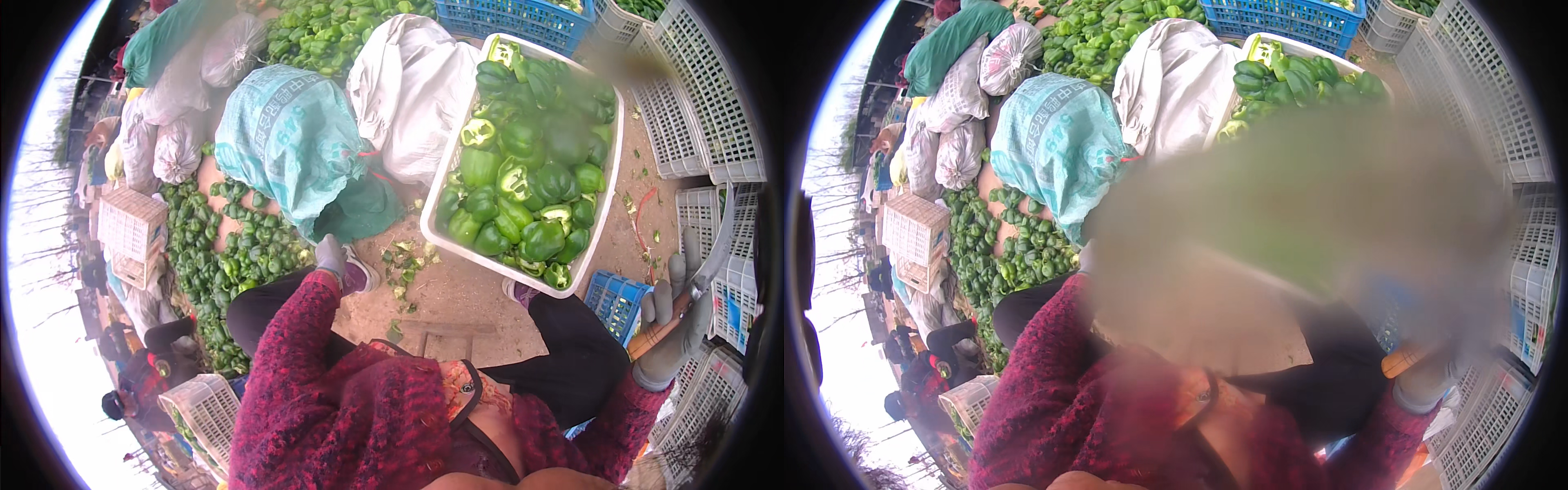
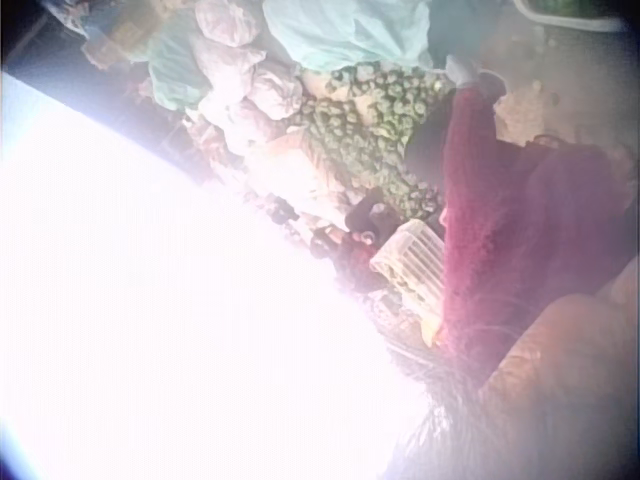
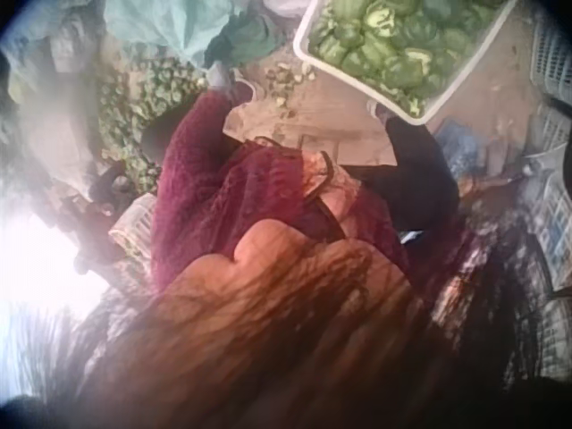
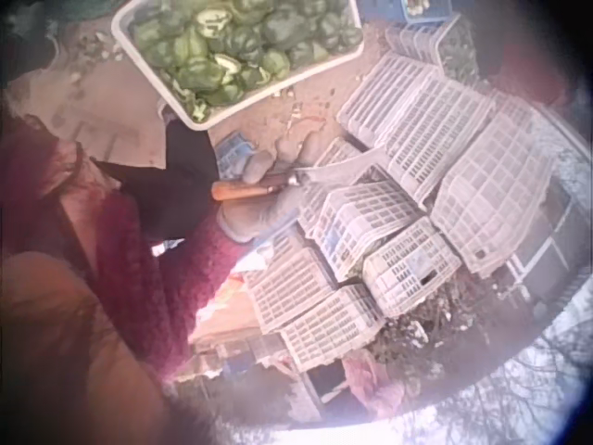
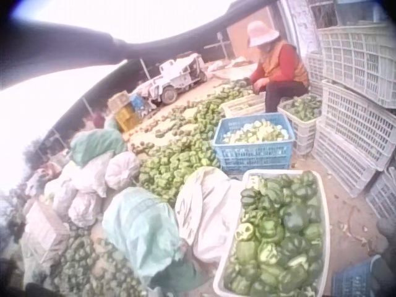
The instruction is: The person cuts green bell peppers with a knife, removing the core and placing the pieces into a white container. The person repeatedly picks peppers from a nearby pile, cuts them, and deposits the cut pieces into the container.
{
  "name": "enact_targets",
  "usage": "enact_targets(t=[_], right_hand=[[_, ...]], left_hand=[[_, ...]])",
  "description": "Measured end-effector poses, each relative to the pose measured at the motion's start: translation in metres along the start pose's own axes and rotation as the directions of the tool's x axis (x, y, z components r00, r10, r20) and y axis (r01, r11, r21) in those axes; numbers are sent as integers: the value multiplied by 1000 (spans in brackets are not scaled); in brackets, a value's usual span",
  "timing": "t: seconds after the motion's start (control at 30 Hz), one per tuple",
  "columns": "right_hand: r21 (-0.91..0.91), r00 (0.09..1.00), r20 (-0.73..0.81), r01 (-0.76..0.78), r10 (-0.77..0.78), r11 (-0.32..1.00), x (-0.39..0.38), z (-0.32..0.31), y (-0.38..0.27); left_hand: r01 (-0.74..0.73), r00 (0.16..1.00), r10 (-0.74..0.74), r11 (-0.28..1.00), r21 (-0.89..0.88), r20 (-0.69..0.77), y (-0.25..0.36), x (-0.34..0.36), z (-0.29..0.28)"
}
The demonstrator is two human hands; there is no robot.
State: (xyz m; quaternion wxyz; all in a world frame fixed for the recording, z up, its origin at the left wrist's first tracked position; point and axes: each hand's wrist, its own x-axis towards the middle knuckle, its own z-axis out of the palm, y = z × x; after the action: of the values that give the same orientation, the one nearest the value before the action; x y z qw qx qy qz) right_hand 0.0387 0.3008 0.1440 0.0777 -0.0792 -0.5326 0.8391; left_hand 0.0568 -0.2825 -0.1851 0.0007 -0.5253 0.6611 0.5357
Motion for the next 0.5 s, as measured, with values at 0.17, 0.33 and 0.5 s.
enact_targets(t=[0.17,0.33,0.5], right_hand=[[-154,867,48,-485,496,861,-22,60,75],[-469,854,32,-446,519,762,-4,78,111],[-696,870,10,-348,493,628,5,78,134]], left_hand=[[-459,821,491,265,848,291,-85,145,3],[-386,917,134,63,921,375,-87,226,47],[-314,946,-19,175,933,322,-41,232,43]])
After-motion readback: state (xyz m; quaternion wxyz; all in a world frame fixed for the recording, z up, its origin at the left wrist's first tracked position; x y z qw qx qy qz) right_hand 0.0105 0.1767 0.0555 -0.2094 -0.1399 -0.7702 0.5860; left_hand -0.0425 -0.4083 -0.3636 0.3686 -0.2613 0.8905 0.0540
